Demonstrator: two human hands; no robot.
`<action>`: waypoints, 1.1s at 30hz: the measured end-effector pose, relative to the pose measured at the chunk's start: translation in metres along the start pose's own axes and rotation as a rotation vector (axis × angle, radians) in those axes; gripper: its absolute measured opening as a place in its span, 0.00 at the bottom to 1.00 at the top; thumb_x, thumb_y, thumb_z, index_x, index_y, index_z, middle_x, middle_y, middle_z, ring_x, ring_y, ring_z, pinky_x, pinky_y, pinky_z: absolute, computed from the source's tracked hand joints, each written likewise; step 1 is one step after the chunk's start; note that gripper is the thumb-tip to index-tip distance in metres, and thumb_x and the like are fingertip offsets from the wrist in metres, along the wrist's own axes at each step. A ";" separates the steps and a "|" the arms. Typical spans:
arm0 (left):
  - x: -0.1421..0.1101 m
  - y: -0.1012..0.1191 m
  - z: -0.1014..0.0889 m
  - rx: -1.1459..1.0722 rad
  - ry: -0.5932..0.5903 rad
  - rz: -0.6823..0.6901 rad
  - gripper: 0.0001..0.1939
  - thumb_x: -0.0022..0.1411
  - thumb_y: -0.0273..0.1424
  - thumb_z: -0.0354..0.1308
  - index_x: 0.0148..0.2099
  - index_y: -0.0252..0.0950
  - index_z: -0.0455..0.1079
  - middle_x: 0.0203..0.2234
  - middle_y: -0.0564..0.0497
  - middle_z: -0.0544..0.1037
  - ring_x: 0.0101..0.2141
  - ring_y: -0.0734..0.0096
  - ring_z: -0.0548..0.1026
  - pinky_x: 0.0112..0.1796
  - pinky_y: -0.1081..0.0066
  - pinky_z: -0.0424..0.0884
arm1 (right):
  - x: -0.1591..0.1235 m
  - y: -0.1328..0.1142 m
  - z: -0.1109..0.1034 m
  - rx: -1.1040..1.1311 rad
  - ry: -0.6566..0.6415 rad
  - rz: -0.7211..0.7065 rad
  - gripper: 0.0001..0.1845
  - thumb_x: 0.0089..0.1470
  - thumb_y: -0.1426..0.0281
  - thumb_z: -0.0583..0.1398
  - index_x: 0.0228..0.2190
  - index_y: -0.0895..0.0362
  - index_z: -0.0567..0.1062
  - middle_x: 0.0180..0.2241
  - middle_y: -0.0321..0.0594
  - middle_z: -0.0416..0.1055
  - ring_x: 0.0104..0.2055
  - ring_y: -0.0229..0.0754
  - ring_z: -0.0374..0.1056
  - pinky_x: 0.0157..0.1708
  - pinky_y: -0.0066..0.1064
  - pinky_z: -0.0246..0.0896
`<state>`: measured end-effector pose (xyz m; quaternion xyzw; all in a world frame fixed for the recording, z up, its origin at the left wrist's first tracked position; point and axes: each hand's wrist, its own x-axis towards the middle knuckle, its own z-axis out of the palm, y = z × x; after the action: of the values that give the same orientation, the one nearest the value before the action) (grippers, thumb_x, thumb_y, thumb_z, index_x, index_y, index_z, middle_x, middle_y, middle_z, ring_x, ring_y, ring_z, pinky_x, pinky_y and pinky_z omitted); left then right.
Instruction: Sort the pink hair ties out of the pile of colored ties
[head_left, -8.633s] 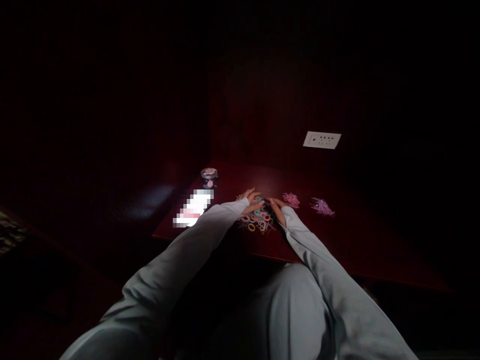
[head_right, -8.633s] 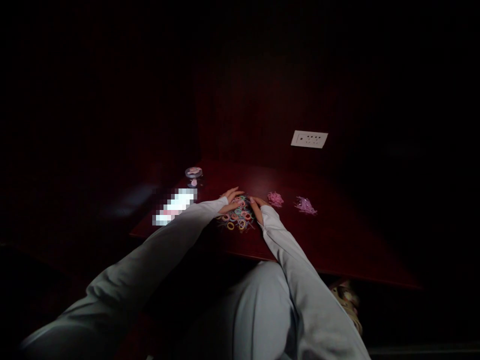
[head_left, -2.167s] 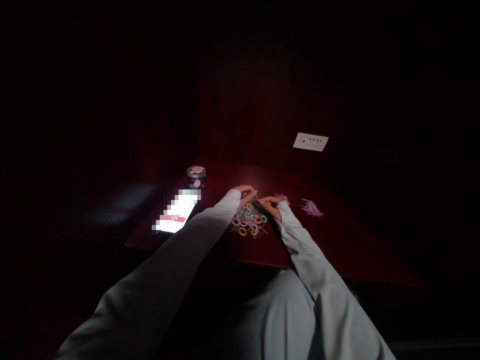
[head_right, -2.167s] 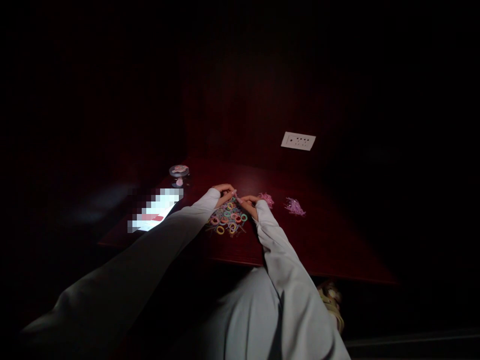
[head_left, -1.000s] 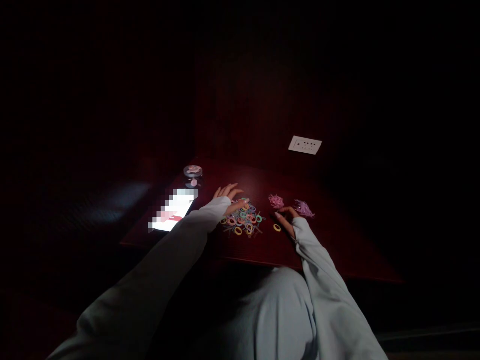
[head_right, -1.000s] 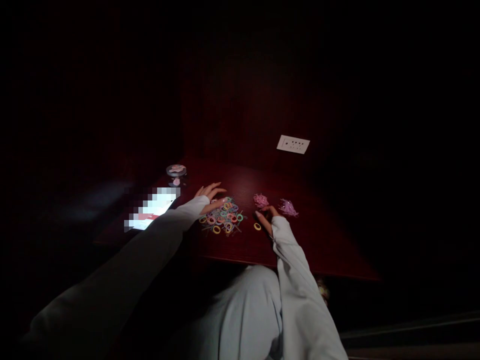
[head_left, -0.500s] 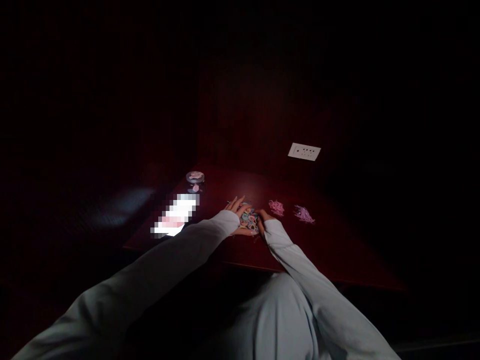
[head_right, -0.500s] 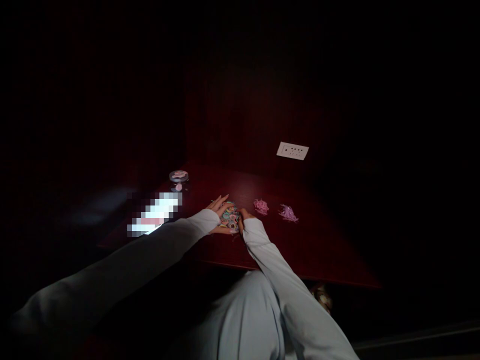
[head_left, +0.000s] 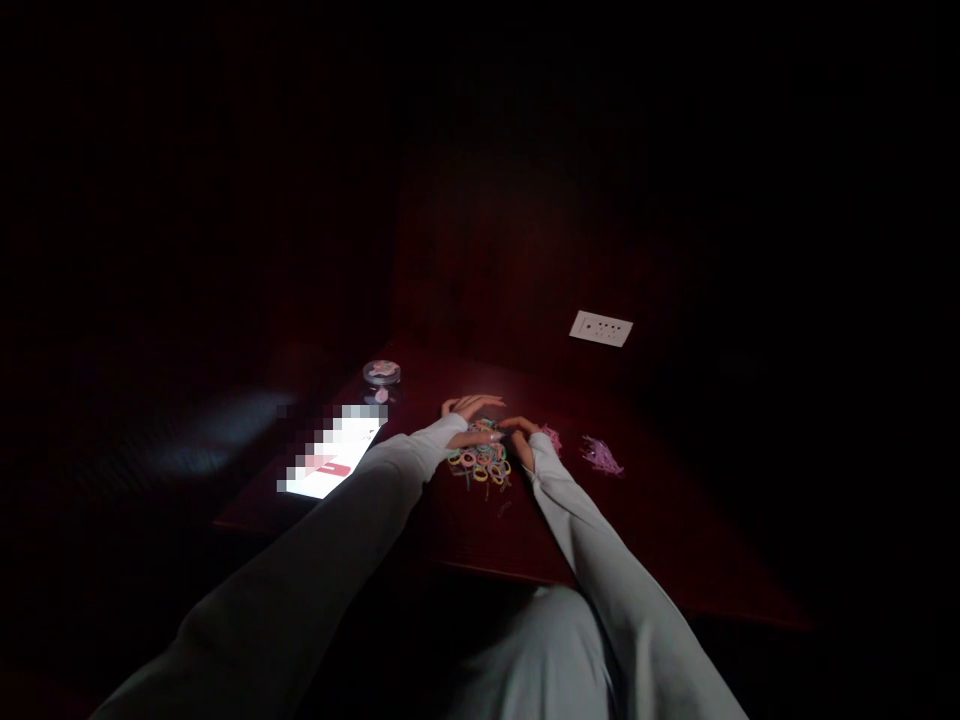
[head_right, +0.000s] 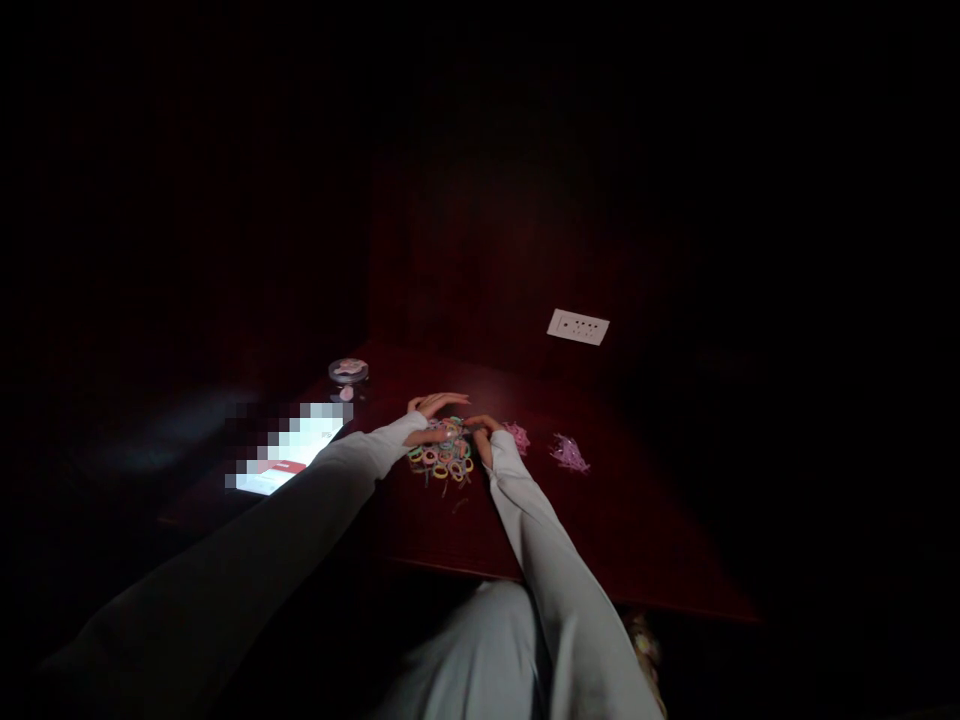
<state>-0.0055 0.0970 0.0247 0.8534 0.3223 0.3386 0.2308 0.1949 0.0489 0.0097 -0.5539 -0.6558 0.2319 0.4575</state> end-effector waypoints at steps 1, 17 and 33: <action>0.004 0.000 -0.002 -0.016 0.048 -0.046 0.18 0.70 0.42 0.54 0.59 0.48 0.74 0.64 0.50 0.75 0.65 0.58 0.68 0.65 0.51 0.51 | 0.001 0.000 -0.002 0.040 0.021 0.031 0.16 0.51 0.57 0.55 0.32 0.53 0.76 0.18 0.30 0.61 0.21 0.38 0.54 0.23 0.28 0.49; 0.016 -0.015 -0.004 0.015 0.178 -0.197 0.32 0.78 0.37 0.36 0.27 0.38 0.74 0.36 0.49 0.83 0.44 0.66 0.77 0.57 0.63 0.63 | -0.003 0.005 -0.008 -0.177 0.078 -0.188 0.16 0.61 0.62 0.55 0.38 0.53 0.82 0.41 0.45 0.76 0.46 0.49 0.71 0.52 0.42 0.64; 0.012 -0.003 -0.010 0.179 0.250 -0.301 0.31 0.78 0.37 0.38 0.25 0.38 0.70 0.32 0.50 0.81 0.43 0.66 0.77 0.54 0.65 0.64 | -0.021 -0.014 -0.001 -0.435 -0.197 -0.397 0.20 0.69 0.60 0.55 0.55 0.46 0.80 0.55 0.43 0.76 0.57 0.49 0.66 0.59 0.46 0.62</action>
<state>-0.0071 0.1091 0.0348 0.7641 0.5009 0.3735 0.1605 0.1877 0.0254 0.0144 -0.4746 -0.8266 0.0448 0.2991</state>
